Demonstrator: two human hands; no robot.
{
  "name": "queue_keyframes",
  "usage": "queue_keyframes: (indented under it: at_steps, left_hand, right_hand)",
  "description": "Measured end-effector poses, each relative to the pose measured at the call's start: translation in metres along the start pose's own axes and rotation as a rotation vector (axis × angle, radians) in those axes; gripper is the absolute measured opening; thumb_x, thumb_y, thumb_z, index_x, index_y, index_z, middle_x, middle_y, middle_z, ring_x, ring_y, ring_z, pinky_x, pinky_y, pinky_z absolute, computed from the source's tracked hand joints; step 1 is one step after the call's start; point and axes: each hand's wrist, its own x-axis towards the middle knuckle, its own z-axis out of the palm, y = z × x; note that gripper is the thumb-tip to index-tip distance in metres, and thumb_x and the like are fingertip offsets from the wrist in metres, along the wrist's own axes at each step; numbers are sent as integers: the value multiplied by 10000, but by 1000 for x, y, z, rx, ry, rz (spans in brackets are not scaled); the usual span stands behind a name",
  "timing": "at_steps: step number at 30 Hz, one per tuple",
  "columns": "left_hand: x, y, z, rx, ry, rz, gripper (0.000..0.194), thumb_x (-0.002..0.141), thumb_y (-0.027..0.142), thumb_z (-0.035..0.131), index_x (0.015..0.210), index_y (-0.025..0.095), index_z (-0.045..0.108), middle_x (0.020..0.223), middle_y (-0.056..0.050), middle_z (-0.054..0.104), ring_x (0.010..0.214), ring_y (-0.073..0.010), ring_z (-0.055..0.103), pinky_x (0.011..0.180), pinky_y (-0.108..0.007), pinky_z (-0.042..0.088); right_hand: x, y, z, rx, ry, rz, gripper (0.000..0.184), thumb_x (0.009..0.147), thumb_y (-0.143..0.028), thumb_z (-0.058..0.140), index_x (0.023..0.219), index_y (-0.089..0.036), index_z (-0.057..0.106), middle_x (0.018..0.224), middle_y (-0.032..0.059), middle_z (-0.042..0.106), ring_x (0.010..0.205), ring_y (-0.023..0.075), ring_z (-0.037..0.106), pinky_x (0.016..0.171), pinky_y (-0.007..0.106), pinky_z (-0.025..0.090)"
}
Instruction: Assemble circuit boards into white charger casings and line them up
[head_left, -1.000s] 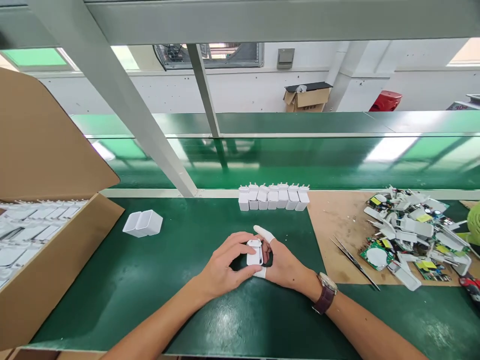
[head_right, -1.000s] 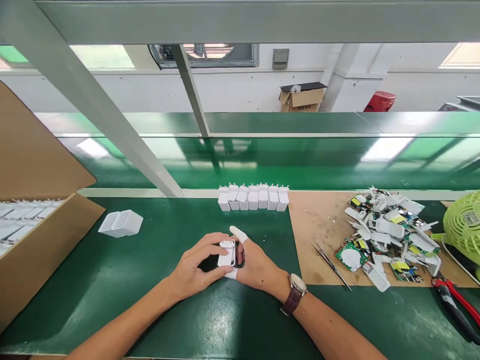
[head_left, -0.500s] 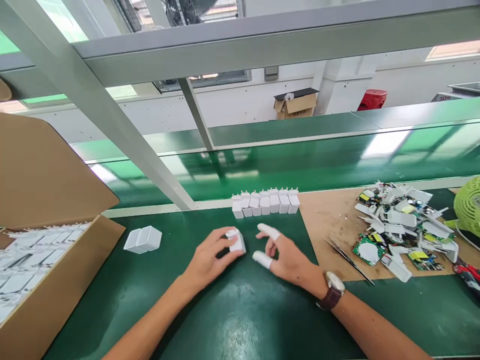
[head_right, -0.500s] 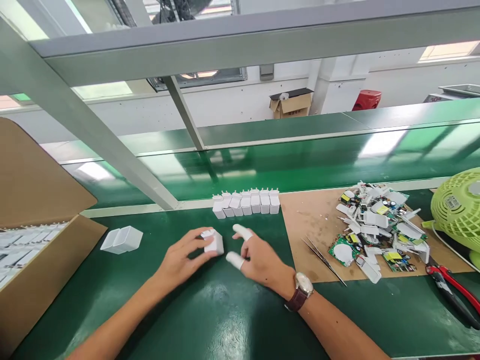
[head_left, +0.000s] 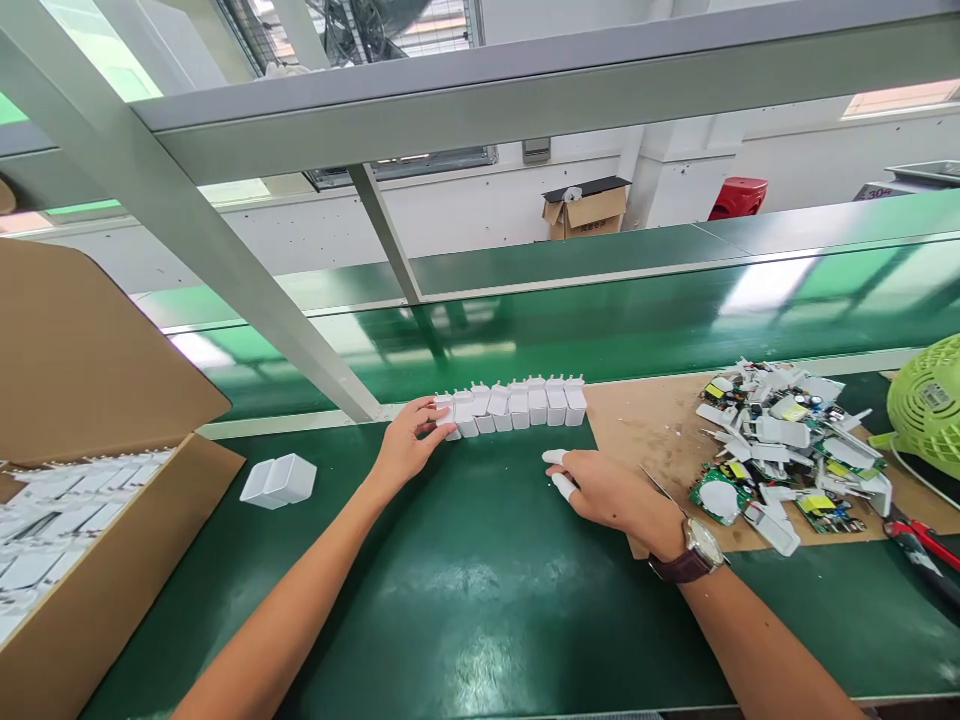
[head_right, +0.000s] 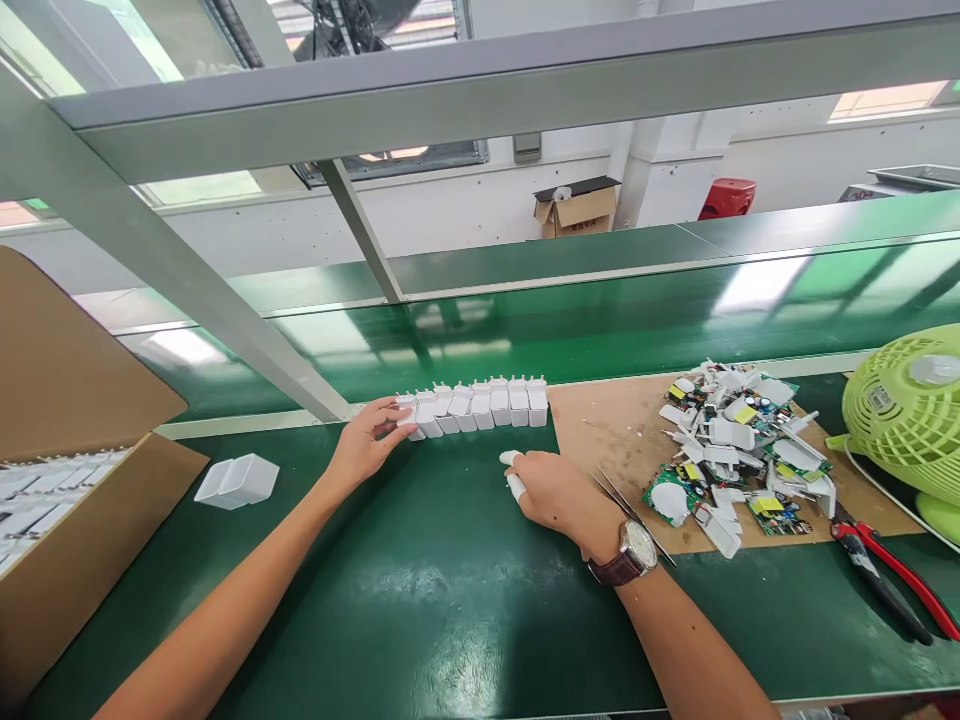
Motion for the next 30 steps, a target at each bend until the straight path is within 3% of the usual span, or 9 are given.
queue_keyframes:
  at_steps: [4,8,12,15,20,22,25,27,30]
  left_hand:
    - [-7,6,3,-32,0,-8,671,837,757,626,1118,161,753,1387,-174,621,1205,-300,665,1015,-496,601]
    - [-24,18,-10,-9,-41,30,624,896,680,616,1277,191,684,1528,-160,514,1283,-301,624,1037,-485,586]
    - [-45,22,-47,232,71,85,484,945,608,592,1248,243,690,1526,-100,528,1373,-319,547,1156,-528,469]
    - [-61,6,-86,407,219,84,428,960,584,561,1186,250,702,1481,-93,563,1359,-331,549,1166,-544,439]
    - [-90,-40,-134,644,293,-140,550,921,629,554,1253,204,663,1464,-180,564,1355,-449,510,1078,-661,448]
    - [-101,-54,-136,645,270,-181,578,921,619,550,1283,177,641,1435,-207,585,1340,-444,525,1064,-632,471]
    - [-112,-65,-128,649,297,-97,478,953,560,517,1233,196,652,1374,-175,635,1328,-396,548,1092,-586,463]
    - [-116,-66,-121,642,323,-38,410,971,509,502,1201,210,663,1354,-155,648,1312,-380,563,1096,-579,466]
    - [-119,-62,-114,567,322,78,319,989,431,502,1171,235,675,1328,-127,661,1270,-347,603,1077,-533,509]
  right_hand:
    - [-2,0,2,-70,-11,-44,224,978,-165,484,1029,-197,700,895,87,718,810,239,675,681,316,426]
    - [-6,-4,-6,-144,-96,-81,189,914,-122,541,939,-215,704,861,75,679,752,229,654,619,313,387]
    - [-14,-9,-3,-211,-124,-138,165,930,-162,533,939,-185,697,888,104,670,762,246,652,653,336,443]
    - [-13,-14,7,-205,-78,-147,251,956,-160,472,1064,-141,698,909,133,667,792,271,653,708,380,506]
    - [9,-24,25,101,98,-210,509,975,-96,377,1471,-148,480,1137,145,657,1049,260,645,926,416,556]
    - [19,-27,32,94,58,-209,537,918,-42,402,1432,-135,526,1146,153,643,1061,263,637,926,416,561]
    - [25,-29,40,-10,-13,-195,510,867,-23,451,1341,-131,606,1105,149,641,994,265,636,883,416,561]
    - [24,-29,39,39,60,-196,487,906,-69,464,1370,-162,579,1103,126,648,976,252,635,886,411,557]
    - [26,-24,16,154,295,-139,449,941,-146,487,1377,-225,559,1076,83,654,975,238,627,909,411,548]
